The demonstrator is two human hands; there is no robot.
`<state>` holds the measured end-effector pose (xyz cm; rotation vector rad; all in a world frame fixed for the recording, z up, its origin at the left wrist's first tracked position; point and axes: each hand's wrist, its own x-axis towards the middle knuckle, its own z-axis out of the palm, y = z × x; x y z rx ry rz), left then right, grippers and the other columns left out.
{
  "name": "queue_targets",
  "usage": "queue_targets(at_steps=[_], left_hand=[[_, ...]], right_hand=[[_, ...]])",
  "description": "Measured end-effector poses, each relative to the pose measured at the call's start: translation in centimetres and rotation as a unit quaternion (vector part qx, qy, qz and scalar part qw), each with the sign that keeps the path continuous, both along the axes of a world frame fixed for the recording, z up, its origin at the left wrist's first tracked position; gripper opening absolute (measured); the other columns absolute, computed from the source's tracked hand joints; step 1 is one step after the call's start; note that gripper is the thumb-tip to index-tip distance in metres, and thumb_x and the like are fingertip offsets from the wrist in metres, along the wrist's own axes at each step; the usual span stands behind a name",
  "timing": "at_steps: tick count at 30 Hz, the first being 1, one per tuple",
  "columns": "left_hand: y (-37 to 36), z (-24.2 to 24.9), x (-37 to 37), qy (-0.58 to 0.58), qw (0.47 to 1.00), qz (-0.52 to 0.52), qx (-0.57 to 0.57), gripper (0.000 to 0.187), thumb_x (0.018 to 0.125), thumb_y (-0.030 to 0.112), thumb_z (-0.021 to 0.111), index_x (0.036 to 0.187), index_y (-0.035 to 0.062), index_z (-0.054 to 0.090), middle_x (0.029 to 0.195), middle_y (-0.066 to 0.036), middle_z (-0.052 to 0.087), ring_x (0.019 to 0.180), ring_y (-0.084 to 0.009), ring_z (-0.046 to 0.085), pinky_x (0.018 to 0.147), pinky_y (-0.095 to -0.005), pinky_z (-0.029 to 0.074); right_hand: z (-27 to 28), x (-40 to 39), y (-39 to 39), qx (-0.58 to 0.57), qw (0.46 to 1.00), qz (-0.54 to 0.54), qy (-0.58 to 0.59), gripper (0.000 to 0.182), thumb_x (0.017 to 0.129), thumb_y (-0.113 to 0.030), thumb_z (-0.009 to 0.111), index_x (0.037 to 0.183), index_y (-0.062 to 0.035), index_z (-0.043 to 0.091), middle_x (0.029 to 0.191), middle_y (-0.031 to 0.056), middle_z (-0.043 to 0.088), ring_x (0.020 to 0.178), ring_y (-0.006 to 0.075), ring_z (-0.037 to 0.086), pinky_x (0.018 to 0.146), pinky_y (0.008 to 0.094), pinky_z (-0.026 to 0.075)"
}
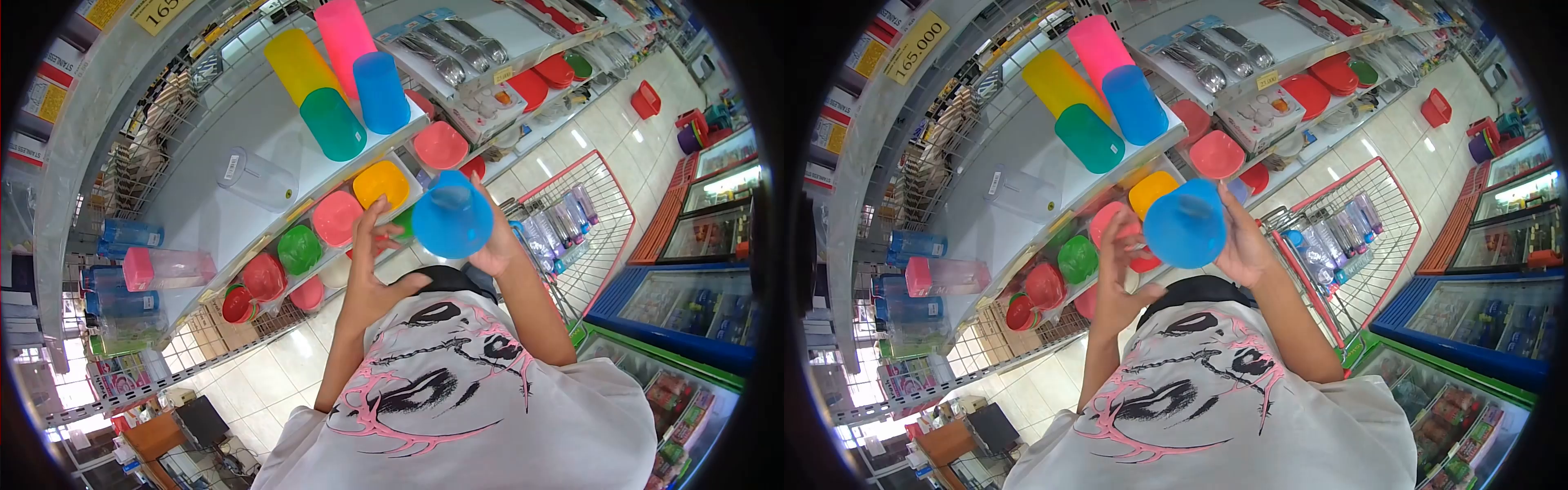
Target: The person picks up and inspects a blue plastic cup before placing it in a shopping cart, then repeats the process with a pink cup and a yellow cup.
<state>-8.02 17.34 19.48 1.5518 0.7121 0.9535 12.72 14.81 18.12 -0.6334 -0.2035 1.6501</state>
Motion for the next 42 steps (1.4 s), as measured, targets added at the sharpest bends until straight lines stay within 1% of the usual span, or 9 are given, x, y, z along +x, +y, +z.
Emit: queue_targets(at_steps=[3, 8, 14, 16, 19, 31, 37, 39, 42], left_hand=[[0.6, 2.9, 0.2, 0.140, 0.965, 0.040, 0.218, 0.106, 0.061, 0.022, 0.090, 0.148, 0.0082, 0.031, 0.149, -0.017, 0.035, 0.131, -0.0341, 0.043, 0.105, -0.0441, 0.039], [1.2, 1.9, 0.3, 0.140, 0.977, -0.031, 0.155, 0.099, 0.062, 0.015, 0.087, 0.146, 0.0071, 0.033, 0.148, -0.015, 0.039, 0.134, -0.0339, 0.041, 0.110, -0.0423, 0.034], [1.1, 0.1, 0.7, 0.017, 0.993, 0.033, 0.112, 0.089, 0.069, 0.009, 0.081, 0.144, 0.0040, 0.033, 0.141, -0.015, 0.046, 0.127, -0.0274, 0.049, 0.107, -0.0418, 0.038], [1.2, -0.1, 1.0, -0.140, 0.979, 0.067, -0.135, 0.074, 0.080, 0.012, 0.074, 0.142, 0.0039, 0.035, 0.134, -0.014, 0.049, 0.122, -0.0240, 0.051, 0.104, -0.0408, 0.041], [1.4, -1.5, 1.1, -0.204, 0.930, 0.085, -0.294, 0.059, 0.090, 0.022, 0.065, 0.139, 0.0055, 0.037, 0.129, -0.012, 0.051, 0.119, -0.0223, 0.053, 0.101, -0.0387, 0.044], [1.3, -2.6, 1.3, -0.197, 0.924, 0.045, -0.323, 0.053, 0.094, 0.034, 0.059, 0.134, 0.0049, 0.040, 0.127, -0.011, 0.053, 0.115, -0.0220, 0.055, 0.099, -0.0393, 0.046], [1.2, -4.7, 1.1, -0.197, 0.901, -0.017, -0.386, 0.056, 0.094, 0.036, 0.059, 0.133, 0.0006, 0.043, 0.130, -0.014, 0.054, 0.115, -0.0265, 0.057, 0.099, -0.0421, 0.047], [1.2, -6.2, 0.9, -0.176, 0.894, -0.041, -0.410, 0.052, 0.096, 0.035, 0.056, 0.133, 0.0011, 0.043, 0.126, -0.014, 0.055, 0.113, -0.0266, 0.058, 0.099, -0.0419, 0.047], [1.3, -8.9, -0.7, -0.031, 0.924, -0.024, -0.380, 0.043, 0.099, 0.030, 0.053, 0.131, 0.0016, 0.046, 0.118, -0.013, 0.058, 0.104, -0.0244, 0.061, 0.095, -0.0366, 0.049]], right_hand=[[-1.3, -1.4, -0.7, -0.017, 0.994, 0.047, 0.094, 0.053, 0.100, -0.047, 0.044, 0.133, -0.0055, 0.047, 0.126, 0.0094, 0.058, 0.111, 0.0201, 0.061, 0.089, 0.0358, 0.053], [-3.2, -2.6, -1.4, 0.009, 0.978, 0.122, 0.169, 0.056, 0.100, -0.050, 0.040, 0.134, -0.0051, 0.045, 0.126, 0.0108, 0.057, 0.108, 0.0211, 0.062, 0.086, 0.0363, 0.055], [-2.1, -1.6, -1.6, 0.035, 0.986, 0.156, 0.041, 0.060, 0.100, -0.048, 0.045, 0.141, -0.0052, 0.037, 0.131, 0.0131, 0.053, 0.113, 0.0243, 0.058, 0.085, 0.0369, 0.054], [-0.6, -1.9, -2.1, 0.054, 0.992, 0.110, -0.042, 0.060, 0.099, -0.043, 0.050, 0.143, -0.0047, 0.035, 0.133, 0.0125, 0.050, 0.113, 0.0234, 0.058, 0.086, 0.0369, 0.054], [0.0, -1.8, -2.4, 0.067, 0.982, 0.058, -0.168, 0.067, 0.095, -0.032, 0.061, 0.147, -0.0037, 0.030, 0.133, 0.0118, 0.046, 0.105, 0.0216, 0.060, 0.081, 0.0338, 0.054], [0.5, -1.0, -3.0, 0.092, 0.963, 0.005, -0.255, 0.061, 0.088, -0.017, 0.069, 0.141, -0.0017, 0.041, 0.123, 0.0142, 0.053, 0.099, 0.0186, 0.061, 0.075, 0.0308, 0.054], [1.3, 0.4, -4.8, 0.129, 0.869, -0.068, -0.473, 0.066, 0.081, -0.024, 0.077, 0.137, -0.0055, 0.047, 0.127, 0.0122, 0.057, 0.101, 0.0191, 0.063, 0.079, 0.0313, 0.052], [3.0, 2.9, -5.8, 0.112, 0.741, -0.036, -0.662, 0.066, 0.076, -0.028, 0.081, 0.132, -0.0083, 0.054, 0.121, 0.0109, 0.062, 0.099, 0.0186, 0.063, 0.080, 0.0320, 0.051], [3.8, 7.8, -8.7, 0.009, 0.689, -0.158, -0.707, 0.065, 0.072, -0.030, 0.083, 0.129, -0.0112, 0.058, 0.114, 0.0086, 0.066, 0.092, 0.0193, 0.062, 0.077, 0.0303, 0.050]])
